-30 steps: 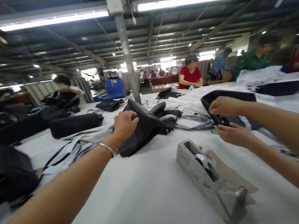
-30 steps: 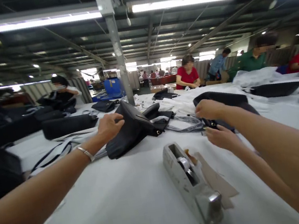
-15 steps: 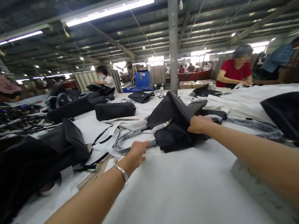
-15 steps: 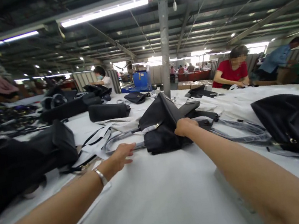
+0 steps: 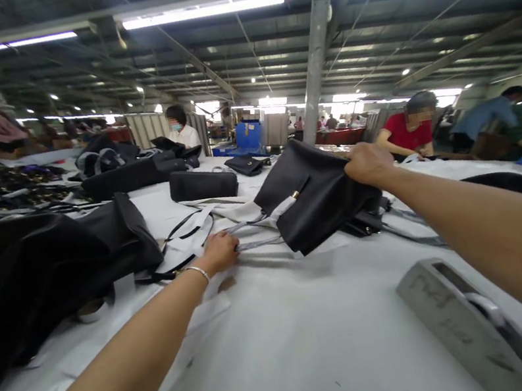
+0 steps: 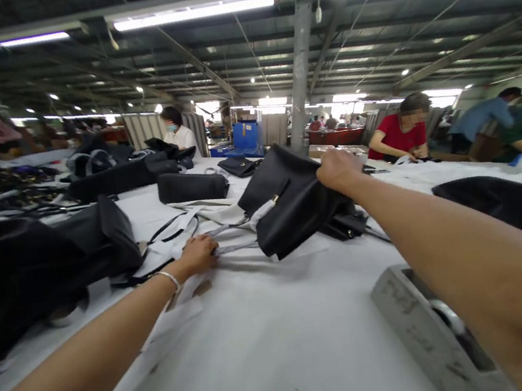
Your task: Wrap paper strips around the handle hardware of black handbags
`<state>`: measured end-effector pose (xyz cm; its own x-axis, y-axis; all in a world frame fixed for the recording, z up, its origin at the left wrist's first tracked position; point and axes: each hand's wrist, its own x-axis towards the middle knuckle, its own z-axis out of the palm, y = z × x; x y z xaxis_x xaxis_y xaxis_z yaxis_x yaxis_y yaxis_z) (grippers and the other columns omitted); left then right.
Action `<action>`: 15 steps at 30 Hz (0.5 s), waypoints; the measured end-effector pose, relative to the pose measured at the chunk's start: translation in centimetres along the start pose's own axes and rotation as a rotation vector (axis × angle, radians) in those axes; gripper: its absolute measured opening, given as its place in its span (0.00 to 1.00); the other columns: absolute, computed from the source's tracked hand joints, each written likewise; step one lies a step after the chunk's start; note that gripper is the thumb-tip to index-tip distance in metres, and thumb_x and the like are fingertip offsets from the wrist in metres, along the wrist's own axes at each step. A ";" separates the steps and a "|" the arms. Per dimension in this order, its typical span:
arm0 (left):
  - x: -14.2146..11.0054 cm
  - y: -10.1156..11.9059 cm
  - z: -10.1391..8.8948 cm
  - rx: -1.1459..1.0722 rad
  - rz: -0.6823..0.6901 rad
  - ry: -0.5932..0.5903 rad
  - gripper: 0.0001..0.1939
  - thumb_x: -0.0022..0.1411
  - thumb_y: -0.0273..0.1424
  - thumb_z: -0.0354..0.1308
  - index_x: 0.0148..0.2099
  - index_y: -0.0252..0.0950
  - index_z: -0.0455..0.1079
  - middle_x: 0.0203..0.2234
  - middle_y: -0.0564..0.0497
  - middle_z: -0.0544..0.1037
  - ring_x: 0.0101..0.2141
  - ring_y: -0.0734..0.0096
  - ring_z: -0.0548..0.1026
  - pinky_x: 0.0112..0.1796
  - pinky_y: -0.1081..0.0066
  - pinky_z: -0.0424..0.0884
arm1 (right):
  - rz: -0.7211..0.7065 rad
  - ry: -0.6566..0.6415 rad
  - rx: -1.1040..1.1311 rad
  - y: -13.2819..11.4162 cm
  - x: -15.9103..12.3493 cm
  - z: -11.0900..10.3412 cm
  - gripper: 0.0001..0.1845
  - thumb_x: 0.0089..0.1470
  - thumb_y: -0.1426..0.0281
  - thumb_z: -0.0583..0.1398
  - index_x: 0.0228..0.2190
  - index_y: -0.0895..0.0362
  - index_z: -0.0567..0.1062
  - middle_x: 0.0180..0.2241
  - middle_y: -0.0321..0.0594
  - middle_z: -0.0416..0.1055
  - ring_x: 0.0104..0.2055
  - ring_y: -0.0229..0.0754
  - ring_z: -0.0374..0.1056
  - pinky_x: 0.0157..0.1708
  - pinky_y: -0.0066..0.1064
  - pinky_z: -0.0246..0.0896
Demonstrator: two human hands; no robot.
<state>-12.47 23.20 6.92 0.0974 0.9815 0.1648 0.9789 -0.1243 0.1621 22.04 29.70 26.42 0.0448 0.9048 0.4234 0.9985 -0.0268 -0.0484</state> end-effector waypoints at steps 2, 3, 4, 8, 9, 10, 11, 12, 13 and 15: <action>1.2 0.4 -1.2 0.032 0.045 0.013 0.07 0.56 0.31 0.55 0.36 0.37 0.73 0.40 0.43 0.79 0.51 0.53 0.71 0.57 0.52 0.55 | -0.023 0.106 0.010 0.0 0.6 -2.5 0.15 0.49 0.74 0.59 0.40 0.62 0.78 0.43 0.53 0.72 0.50 0.56 0.67 0.46 0.43 0.63; 1.7 0.7 -2.3 0.064 0.055 0.051 0.08 0.57 0.31 0.53 0.37 0.36 0.72 0.37 0.42 0.79 0.48 0.54 0.73 0.57 0.52 0.54 | -0.031 0.165 0.017 0.2 0.8 -3.7 0.14 0.50 0.74 0.60 0.40 0.63 0.78 0.42 0.53 0.72 0.50 0.55 0.67 0.46 0.44 0.62; 2.0 1.0 -3.7 0.104 0.058 0.103 0.09 0.57 0.31 0.53 0.37 0.36 0.72 0.35 0.41 0.79 0.45 0.54 0.75 0.57 0.52 0.53 | -0.041 0.225 0.024 0.5 0.9 -4.8 0.14 0.51 0.74 0.60 0.40 0.65 0.77 0.41 0.54 0.72 0.50 0.55 0.67 0.46 0.44 0.61; 0.1 3.5 -11.4 0.284 0.058 0.278 0.10 0.54 0.36 0.58 0.38 0.36 0.70 0.28 0.45 0.76 0.40 0.50 0.75 0.52 0.56 0.60 | -0.062 0.433 0.079 3.0 0.8 -8.2 0.17 0.58 0.68 0.57 0.41 0.69 0.76 0.42 0.56 0.72 0.51 0.53 0.64 0.48 0.43 0.55; -1.3 4.6 -13.2 0.296 0.039 0.269 0.12 0.54 0.39 0.59 0.38 0.37 0.70 0.27 0.45 0.75 0.40 0.49 0.75 0.51 0.56 0.61 | -0.057 0.470 0.103 3.9 0.7 -8.8 0.18 0.60 0.66 0.56 0.42 0.69 0.76 0.43 0.56 0.72 0.51 0.52 0.64 0.49 0.42 0.55; -3.0 5.8 -14.6 0.296 0.007 0.242 0.16 0.53 0.43 0.60 0.39 0.38 0.70 0.26 0.46 0.74 0.40 0.48 0.75 0.48 0.56 0.63 | -0.047 0.497 0.127 4.7 0.7 -9.1 0.18 0.60 0.66 0.55 0.42 0.68 0.76 0.43 0.55 0.72 0.50 0.51 0.64 0.48 0.41 0.54; -4.9 7.1 -15.6 0.279 -0.024 0.195 0.19 0.50 0.46 0.61 0.40 0.39 0.70 0.26 0.47 0.73 0.38 0.47 0.75 0.45 0.56 0.65 | -0.042 0.515 0.151 5.4 0.6 -9.3 0.18 0.61 0.66 0.54 0.43 0.68 0.75 0.43 0.54 0.72 0.49 0.49 0.64 0.48 0.40 0.54; -7.0 8.5 -16.1 0.235 -0.050 0.129 0.23 0.47 0.48 0.62 0.42 0.41 0.70 0.26 0.48 0.73 0.37 0.48 0.75 0.42 0.57 0.67 | -0.045 0.521 0.174 5.9 0.6 -9.3 0.18 0.61 0.66 0.54 0.43 0.67 0.75 0.43 0.52 0.72 0.48 0.47 0.65 0.48 0.39 0.55; -9.2 9.8 -16.1 0.164 -0.058 0.046 0.27 0.42 0.50 0.64 0.44 0.44 0.69 0.27 0.48 0.74 0.35 0.48 0.75 0.39 0.58 0.68 | -0.056 0.518 0.196 6.3 0.6 -9.1 0.18 0.61 0.66 0.53 0.43 0.66 0.75 0.42 0.50 0.72 0.47 0.46 0.65 0.47 0.38 0.55; -13.4 12.2 -14.6 -0.072 0.007 -0.126 0.32 0.36 0.50 0.65 0.46 0.50 0.68 0.31 0.50 0.75 0.37 0.49 0.75 0.36 0.60 0.69 | -0.099 0.469 0.225 6.1 0.1 -8.0 0.18 0.62 0.66 0.52 0.44 0.64 0.74 0.43 0.47 0.72 0.46 0.46 0.65 0.47 0.36 0.57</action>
<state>-4.41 6.37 20.89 0.1301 0.9906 0.0433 0.9631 -0.1366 0.2319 28.40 26.21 33.44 0.0117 0.6098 0.7925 0.9694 0.1874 -0.1585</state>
